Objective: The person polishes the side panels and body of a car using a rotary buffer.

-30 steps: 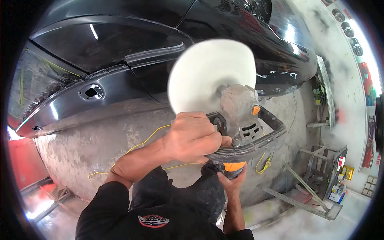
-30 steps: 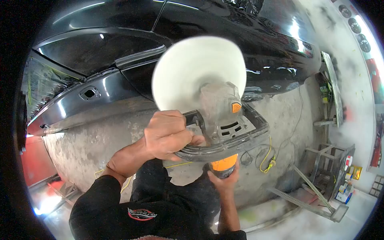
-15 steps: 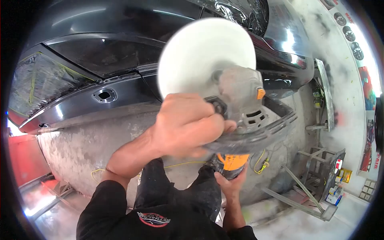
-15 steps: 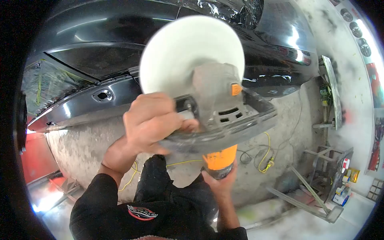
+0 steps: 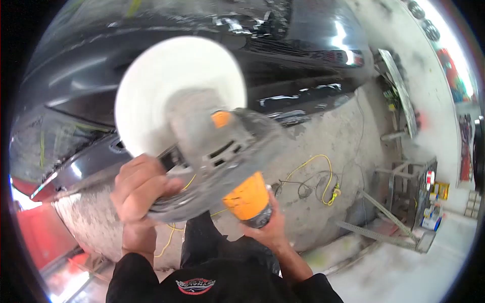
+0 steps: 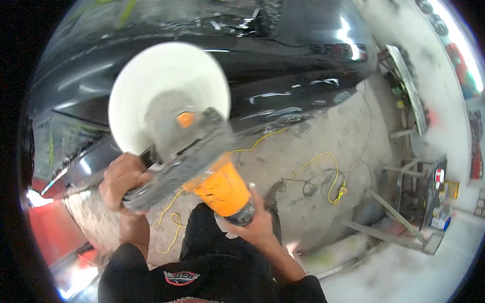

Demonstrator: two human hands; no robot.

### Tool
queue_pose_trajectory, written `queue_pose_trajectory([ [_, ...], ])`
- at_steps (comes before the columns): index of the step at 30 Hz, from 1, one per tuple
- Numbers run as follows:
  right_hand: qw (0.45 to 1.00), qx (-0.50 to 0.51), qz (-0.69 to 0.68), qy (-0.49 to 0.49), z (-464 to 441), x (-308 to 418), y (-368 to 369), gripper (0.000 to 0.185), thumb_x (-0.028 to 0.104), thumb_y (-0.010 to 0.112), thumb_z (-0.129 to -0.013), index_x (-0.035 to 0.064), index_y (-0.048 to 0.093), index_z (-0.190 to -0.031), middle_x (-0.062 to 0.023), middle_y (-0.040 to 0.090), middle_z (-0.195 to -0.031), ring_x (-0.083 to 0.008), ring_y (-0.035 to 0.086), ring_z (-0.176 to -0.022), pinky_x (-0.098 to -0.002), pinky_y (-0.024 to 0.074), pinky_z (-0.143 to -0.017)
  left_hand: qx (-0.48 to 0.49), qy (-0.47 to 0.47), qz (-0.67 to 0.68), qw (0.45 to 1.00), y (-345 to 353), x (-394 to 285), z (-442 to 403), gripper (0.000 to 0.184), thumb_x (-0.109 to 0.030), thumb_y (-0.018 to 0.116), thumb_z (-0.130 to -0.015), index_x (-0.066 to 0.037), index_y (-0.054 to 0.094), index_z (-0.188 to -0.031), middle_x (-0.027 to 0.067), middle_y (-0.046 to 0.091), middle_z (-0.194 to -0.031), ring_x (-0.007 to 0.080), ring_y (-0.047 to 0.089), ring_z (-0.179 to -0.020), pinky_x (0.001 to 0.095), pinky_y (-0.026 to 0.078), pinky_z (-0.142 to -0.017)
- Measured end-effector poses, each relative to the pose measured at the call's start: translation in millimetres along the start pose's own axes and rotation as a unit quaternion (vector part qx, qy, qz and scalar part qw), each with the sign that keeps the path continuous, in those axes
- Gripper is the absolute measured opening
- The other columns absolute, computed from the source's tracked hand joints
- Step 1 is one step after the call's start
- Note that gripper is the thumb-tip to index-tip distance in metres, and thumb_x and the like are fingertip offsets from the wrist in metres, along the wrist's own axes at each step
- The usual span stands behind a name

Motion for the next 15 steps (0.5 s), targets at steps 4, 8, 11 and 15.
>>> queue_pose_trajectory([
  [4, 1.0, -0.016, 0.018, -0.008, -1, -6, -17, 0.113, 0.027, 0.093, -0.064, -0.0009, 0.028, -0.153, -0.0182, 0.065, -0.124, -0.027, 0.064, -0.115, -0.0374, 0.0494, -0.099, 0.062, -0.002, 0.037, 0.997, 30, -3, -17, 0.032, -0.032, 0.077, -0.082, -0.002, 0.071, -0.09, 0.0064, 0.058, -0.069, 0.024, 0.058, -0.055, 0.0366, 0.046, -0.049],
  [8, 0.996, -0.09, 0.002, -0.014, -8, -8, -67, 0.099, 0.016, 0.089, -0.063, -0.0016, 0.038, -0.145, -0.0142, 0.063, -0.123, -0.0214, 0.061, -0.113, -0.036, 0.0477, -0.1, 0.12, 0.0, 0.033, 0.992, 103, 6, -29, 0.031, -0.021, 0.078, -0.066, -0.005, 0.072, -0.091, 0.0073, 0.057, -0.068, 0.0261, 0.058, -0.056, 0.0362, 0.046, -0.051],
  [11, 0.99, -0.131, -0.055, 0.0, -23, -38, -110, 0.092, 0.01, 0.086, -0.064, -0.0013, 0.039, -0.143, -0.0114, 0.06, -0.124, -0.0205, 0.059, -0.111, -0.0357, 0.0475, -0.098, 0.099, -0.024, 0.119, 0.988, 162, 17, -34, 0.031, -0.013, 0.081, -0.059, -0.008, 0.069, -0.087, 0.0053, 0.06, -0.068, 0.0271, 0.06, -0.058, 0.0366, 0.047, -0.053],
  [15, 0.982, -0.186, -0.03, -0.032, -42, -74, -160, 0.092, 0.006, 0.085, -0.063, -0.0019, 0.039, -0.143, -0.0099, 0.059, -0.123, -0.0199, 0.058, -0.11, -0.0351, 0.0467, -0.098, 0.039, -0.008, 0.152, 0.988, 215, 22, -26, 0.024, -0.005, 0.082, -0.062, -0.008, 0.065, -0.078, 0.0044, 0.055, -0.06, 0.024, 0.056, -0.051, 0.0367, 0.043, -0.048],
])
Point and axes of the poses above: each hand's wrist, its own z-axis away from the middle knuckle, its own y-axis out of the palm, x = y × z, the point moved 9 cm from there along -z, towards the middle knuckle
